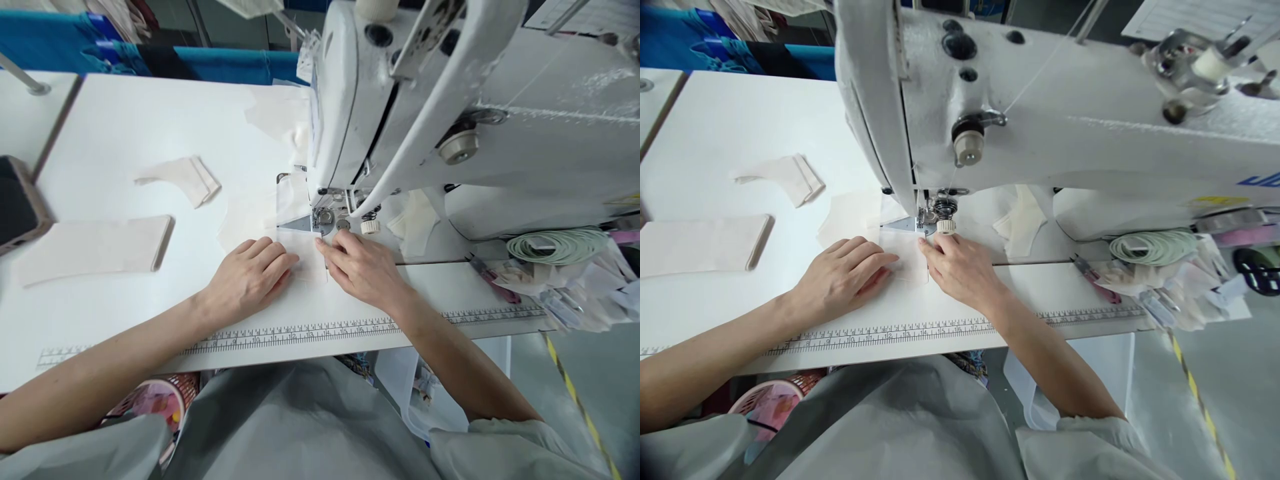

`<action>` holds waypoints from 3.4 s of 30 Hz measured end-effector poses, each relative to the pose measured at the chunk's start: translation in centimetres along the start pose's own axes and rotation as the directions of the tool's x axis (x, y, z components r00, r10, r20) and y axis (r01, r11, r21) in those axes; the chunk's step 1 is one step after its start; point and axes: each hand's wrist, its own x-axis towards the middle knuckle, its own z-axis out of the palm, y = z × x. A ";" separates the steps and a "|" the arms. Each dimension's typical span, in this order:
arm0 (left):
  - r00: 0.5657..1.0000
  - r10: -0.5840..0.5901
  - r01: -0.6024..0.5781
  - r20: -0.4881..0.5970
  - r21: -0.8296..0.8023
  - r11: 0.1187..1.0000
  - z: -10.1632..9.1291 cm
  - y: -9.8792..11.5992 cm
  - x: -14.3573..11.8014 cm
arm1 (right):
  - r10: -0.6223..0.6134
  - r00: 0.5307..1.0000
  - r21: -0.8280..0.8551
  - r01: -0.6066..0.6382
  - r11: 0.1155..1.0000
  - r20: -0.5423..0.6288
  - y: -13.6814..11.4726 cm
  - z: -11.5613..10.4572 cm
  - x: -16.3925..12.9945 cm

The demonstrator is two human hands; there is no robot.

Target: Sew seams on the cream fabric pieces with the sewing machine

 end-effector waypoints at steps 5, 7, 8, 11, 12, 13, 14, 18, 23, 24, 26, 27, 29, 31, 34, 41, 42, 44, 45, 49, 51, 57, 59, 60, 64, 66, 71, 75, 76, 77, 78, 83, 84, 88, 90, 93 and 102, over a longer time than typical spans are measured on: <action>1.000 -0.013 0.013 0.005 -0.008 1.000 0.1 0.1 0.0 | 0.008 1.000 0.012 -0.008 1.000 0.010 -0.1 -0.1 0.0; 1.000 -0.012 0.012 -0.003 -0.011 1.000 0.1 0.1 0.0 | 0.002 1.000 0.010 -0.002 1.000 0.003 0.0 -0.1 0.0; 1.000 -0.010 0.010 -0.011 -0.011 1.000 0.1 0.1 0.0 | -0.003 1.000 0.010 0.003 1.000 0.001 0.0 -0.1 0.0; 0.999 0.005 -0.006 -0.044 -0.018 1.000 -0.2 0.1 0.0 | 0.000 1.000 0.013 0.000 1.000 0.007 -0.1 -0.1 0.1; 0.998 0.013 -0.014 -0.057 -0.023 1.000 -0.3 0.1 0.0 | 0.004 1.000 0.016 -0.004 1.000 0.006 -0.2 -0.1 0.1; 0.997 0.023 -0.025 -0.071 -0.027 0.999 -0.4 0.1 0.0 | 0.007 1.000 0.020 -0.007 1.000 0.001 -0.3 -0.1 0.1; 0.996 0.034 -0.036 -0.085 -0.028 0.999 -0.5 0.1 -0.1 | 0.009 1.000 0.025 -0.009 1.000 -0.008 -0.3 -0.3 0.1; 0.986 0.075 -0.079 -0.150 -0.016 0.997 -1.1 -0.1 -0.1 | 0.046 0.997 0.076 -0.041 0.996 -0.059 1.5 -1.9 -1.0; 0.990 0.074 -0.092 -0.117 -0.151 0.984 -2.5 1.0 0.7 | 0.303 0.946 0.208 -0.275 0.939 -0.114 7.3 -4.6 -5.3; 0.993 0.075 -0.092 -0.090 -0.205 0.974 -2.7 1.5 1.1 | 0.340 0.935 0.219 -0.311 0.925 -0.105 8.5 -4.7 -6.1; 0.995 0.091 -0.096 -0.031 -0.311 0.945 -2.8 2.8 2.5 | 0.369 0.929 0.243 -0.350 0.904 -0.032 10.3 -4.4 -7.3; 0.995 0.104 -0.100 -0.008 -0.356 0.929 -2.7 3.5 3.3 | 0.367 0.930 0.250 -0.351 0.902 -0.018 10.9 -4.1 -7.6; 0.991 0.133 -0.110 0.025 -0.420 0.901 -2.0 4.7 5.3 | 0.351 0.936 0.261 -0.337 0.905 -0.008 11.5 -3.6 -7.9; 0.989 0.140 -0.102 0.047 -0.470 0.877 -1.0 5.7 7.4 | 0.332 0.943 0.265 -0.314 0.912 -0.025 11.6 -3.2 -7.8; 0.995 0.071 -0.019 0.067 -0.575 0.818 0.9 6.5 10.4 | 0.309 0.949 0.266 -0.282 0.922 -0.064 11.6 -3.2 -7.8; 0.993 -0.102 0.121 0.066 -0.446 0.887 3.8 6.8 14.7 | 0.287 0.944 0.292 -0.233 0.928 -0.160 11.9 -3.1 -8.4; 0.994 -0.098 0.109 0.046 -0.400 0.910 4.0 6.9 15.1 | 0.286 0.943 0.299 -0.227 0.927 -0.171 11.9 -2.9 -8.4; 0.997 -0.081 0.082 0.019 -0.327 0.941 4.5 7.0 15.7 | 0.287 0.938 0.313 -0.218 0.924 -0.195 12.0 -2.6 -8.5; 0.997 -0.069 0.071 0.016 -0.306 0.949 4.8 7.2 15.9 | 0.291 0.934 0.319 -0.216 0.923 -0.209 12.0 -2.4 -8.6; 0.999 -0.003 0.011 0.032 -0.255 0.967 5.7 7.7 16.4 | 0.351 0.886 0.312 -0.256 0.915 -0.303 12.0 -2.1 -8.8; 0.999 0.019 -0.008 0.043 -0.242 0.970 6.0 8.0 16.5 | 0.395 0.844 0.298 -0.297 0.907 -0.362 12.0 -2.2 -8.8; 0.998 0.024 -0.006 0.053 -0.314 0.949 6.5 7.9 16.2 | 0.395 0.706 0.248 -0.307 0.919 -0.588 11.3 -4.0 -8.8; 0.999 -0.007 0.020 0.035 -0.378 0.926 6.2 7.9 16.0 | 0.365 0.699 0.275 -0.244 0.930 -0.615 10.2 -5.2 -9.1; 0.999 -0.034 0.040 0.021 -0.413 0.910 6.0 7.9 15.9 | 0.360 0.703 0.309 -0.206 0.928 -0.614 9.5 -5.9 -9.3; 0.981 -0.187 0.177 0.060 -0.678 0.713 3.8 8.8 15.2 | 0.375 0.739 0.525 -0.033 0.850 -0.560 6.1 -8.2 -10.0; 0.955 -0.176 0.286 0.238 -0.892 0.349 2.4 9.3 14.2 | 0.364 0.756 0.584 0.030 0.811 -0.544 4.6 -8.7 -9.9; 0.887 -0.161 0.372 0.433 -0.876 -0.306 -0.2 9.1 9.3 | 0.318 0.797 0.587 0.055 0.808 -0.513 2.3 -7.8 -8.7; 0.820 -0.268 0.470 0.505 -0.863 -0.187 -1.4 6.6 5.2 | 0.225 0.907 0.697 0.097 0.711 -0.355 0.5 -6.3 -6.9; 0.804 -0.263 0.517 0.533 -0.846 -0.133 -1.7 5.9 4.4 | 0.188 0.930 0.737 0.115 0.665 -0.315 0.0 -5.9 -6.4; 0.788 -0.257 0.559 0.560 -0.825 -0.085 -2.1 5.2 3.8 | 0.149 0.948 0.776 0.133 0.617 -0.281 -0.4 -5.6 -5.8; 0.771 -0.254 0.593 0.583 -0.804 -0.045 -2.4 4.5 3.2 | 0.113 0.961 0.804 0.143 0.577 -0.253 -0.9 -5.3 -5.3; 0.708 -0.265 0.698 0.654 -0.706 0.122 -4.3 1.9 1.7 | 0.003 0.986 0.836 0.139 0.530 -0.166 -1.8 -4.7 -3.0; 0.703 -0.269 0.706 0.659 -0.693 0.148 -4.6 1.5 1.7 | -0.005 0.988 0.844 0.135 0.519 -0.155 -1.9 -4.7 -2.7; 0.708 -0.282 0.705 0.647 -0.669 0.236 -4.9 0.2 1.7 | -0.028 0.997 0.886 0.081 0.457 -0.076 -2.2 -4.5 -2.0; 0.724 -0.312 0.689 0.615 -0.664 0.291 -4.6 -0.4 2.1 | -0.026 1.000 0.903 0.016 0.429 -0.005 -2.5 -4.0 -1.8; 0.740 -0.372 0.671 0.560 -0.652 0.354 -3.8 -1.0 3.1 | 0.013 0.992 0.926 -0.118 0.359 0.122 -2.7 -3.2 -1.4; 0.782 -0.450 0.610 0.431 -0.383 0.694 -1.3 -1.6 6.2 | 0.063 0.945 0.947 -0.321 -0.013 0.321 -1.6 -1.5 -1.4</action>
